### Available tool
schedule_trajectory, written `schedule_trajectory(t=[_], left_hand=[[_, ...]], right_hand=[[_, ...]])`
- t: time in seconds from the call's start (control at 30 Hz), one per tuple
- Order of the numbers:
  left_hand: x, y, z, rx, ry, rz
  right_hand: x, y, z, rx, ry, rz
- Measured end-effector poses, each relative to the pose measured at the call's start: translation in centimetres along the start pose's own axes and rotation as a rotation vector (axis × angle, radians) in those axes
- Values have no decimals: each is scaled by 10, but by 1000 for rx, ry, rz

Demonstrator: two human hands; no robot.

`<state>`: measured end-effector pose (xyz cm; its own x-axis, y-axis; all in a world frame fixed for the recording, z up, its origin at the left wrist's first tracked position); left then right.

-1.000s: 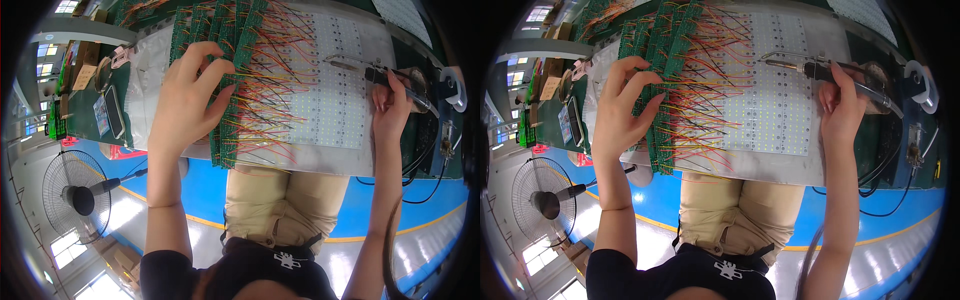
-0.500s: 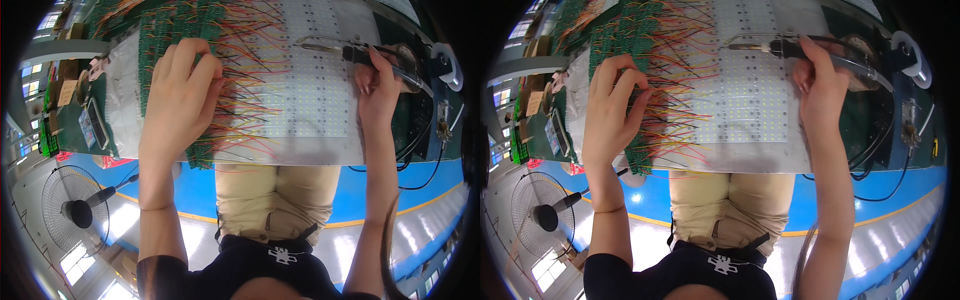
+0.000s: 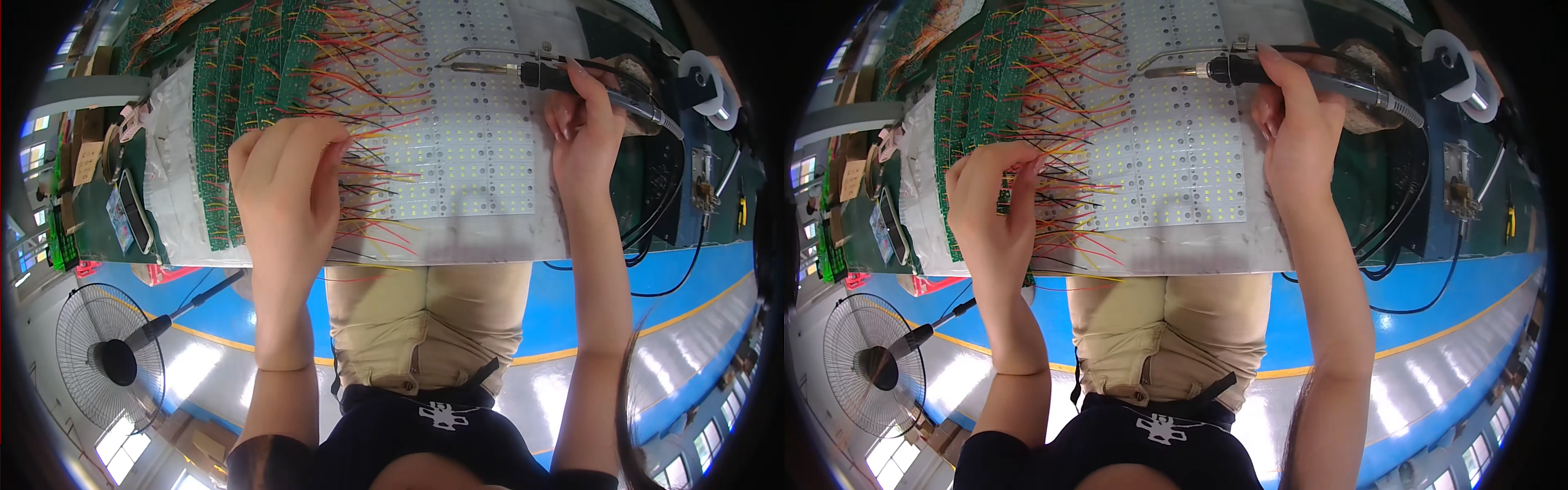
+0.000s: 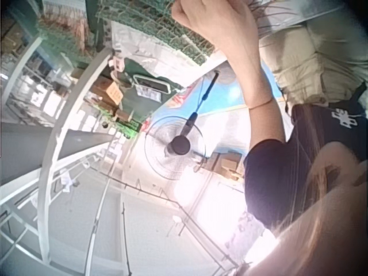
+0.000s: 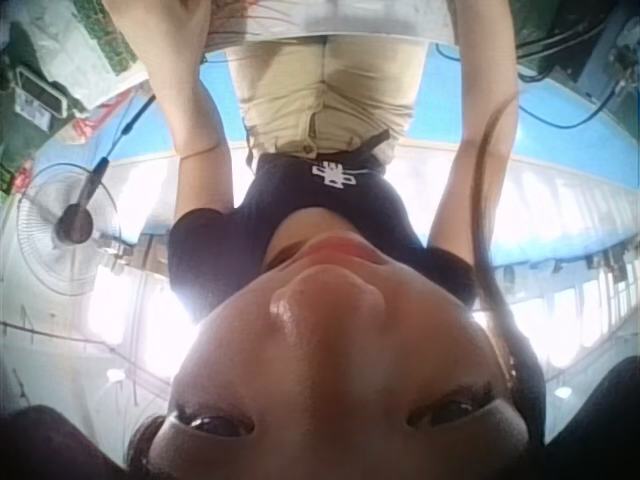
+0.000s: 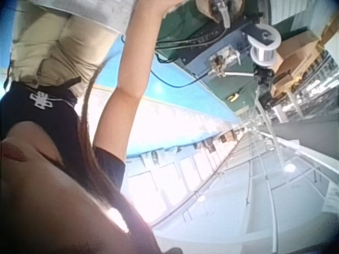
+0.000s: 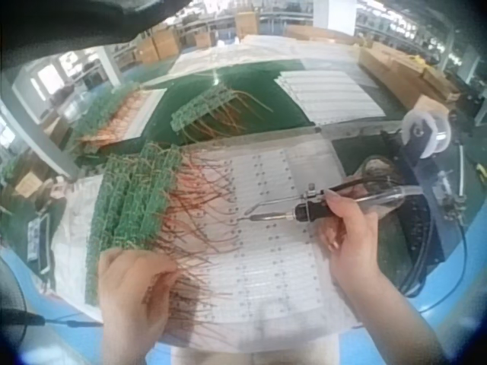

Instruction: Soldering individual wires onto a large LED panel array at a workbench.

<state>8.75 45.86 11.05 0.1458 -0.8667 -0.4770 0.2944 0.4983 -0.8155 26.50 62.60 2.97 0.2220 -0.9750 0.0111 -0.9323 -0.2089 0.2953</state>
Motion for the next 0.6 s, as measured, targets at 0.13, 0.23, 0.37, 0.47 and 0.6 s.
schedule_trajectory(t=[0.13,0.23,0.37,0.47,0.6], left_hand=[[2,-6,-4,128,-113,135],[3,1,-2,225,-126,163],[7,-5,5,198,-79,225],[11,-19,3,150,-122,313],[24,-42,-5,179,-99,583]], right_hand=[[0,-2,0,-21,-3,8],[0,-2,0,-37,-3,1],[0,-1,1,-48,-10,-9],[1,1,0,-40,-11,-19],[-1,-2,1,-4,3,-1]])
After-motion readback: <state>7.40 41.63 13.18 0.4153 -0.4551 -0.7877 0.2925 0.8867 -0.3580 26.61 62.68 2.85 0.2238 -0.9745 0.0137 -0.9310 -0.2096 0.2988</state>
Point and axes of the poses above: each hand's wrist, its own x-axis away from the middle knuckle, its own y-axis out of the palm, z = x × y, the point moved 9 cm from there along -x, towards the middle knuckle, and after that the axes turned 6 degrees about x, right-handed, at the moved point
